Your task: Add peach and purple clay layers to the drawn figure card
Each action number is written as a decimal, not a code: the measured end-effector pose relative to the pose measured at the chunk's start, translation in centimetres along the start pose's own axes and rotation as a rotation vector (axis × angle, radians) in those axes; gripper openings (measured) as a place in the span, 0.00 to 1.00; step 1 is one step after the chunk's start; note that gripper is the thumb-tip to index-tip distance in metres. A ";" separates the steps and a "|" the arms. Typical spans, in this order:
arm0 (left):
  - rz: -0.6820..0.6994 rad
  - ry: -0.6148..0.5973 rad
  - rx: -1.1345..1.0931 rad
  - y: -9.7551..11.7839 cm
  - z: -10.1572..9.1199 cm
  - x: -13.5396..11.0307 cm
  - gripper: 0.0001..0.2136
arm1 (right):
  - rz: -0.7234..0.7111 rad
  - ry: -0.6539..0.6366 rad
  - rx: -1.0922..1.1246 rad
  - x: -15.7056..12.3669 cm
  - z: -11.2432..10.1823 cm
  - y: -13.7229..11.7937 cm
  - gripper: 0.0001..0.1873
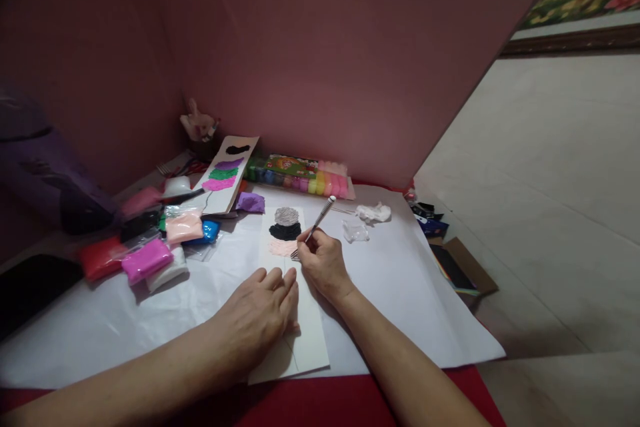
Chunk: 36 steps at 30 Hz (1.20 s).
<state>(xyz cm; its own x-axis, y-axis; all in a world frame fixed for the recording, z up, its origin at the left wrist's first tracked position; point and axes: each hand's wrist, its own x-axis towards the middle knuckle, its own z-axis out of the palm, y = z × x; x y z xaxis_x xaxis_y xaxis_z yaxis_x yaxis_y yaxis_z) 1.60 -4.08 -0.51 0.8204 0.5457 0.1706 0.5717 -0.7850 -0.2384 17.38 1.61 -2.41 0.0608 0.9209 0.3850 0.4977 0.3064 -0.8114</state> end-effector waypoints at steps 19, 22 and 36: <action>0.004 0.004 -0.010 0.0 -0.2 0.1 0.21 | 0.000 -0.058 0.036 -0.1 0.3 -0.2 0.07; -0.004 0.004 -0.009 0.0 -0.3 0.1 0.21 | 0.004 -0.091 0.054 -0.1 0.4 -0.3 0.07; -0.001 0.059 0.011 0.1 0.2 0.0 0.20 | 0.030 -0.057 0.086 0.0 0.4 -0.1 0.07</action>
<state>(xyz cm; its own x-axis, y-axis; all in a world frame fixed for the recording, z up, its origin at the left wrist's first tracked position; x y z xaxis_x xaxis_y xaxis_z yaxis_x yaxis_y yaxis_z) 1.61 -4.10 -0.77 0.8185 0.5281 0.2264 0.5728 -0.7811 -0.2485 16.99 1.69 -2.45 0.0242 0.9414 0.3364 0.4201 0.2958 -0.8579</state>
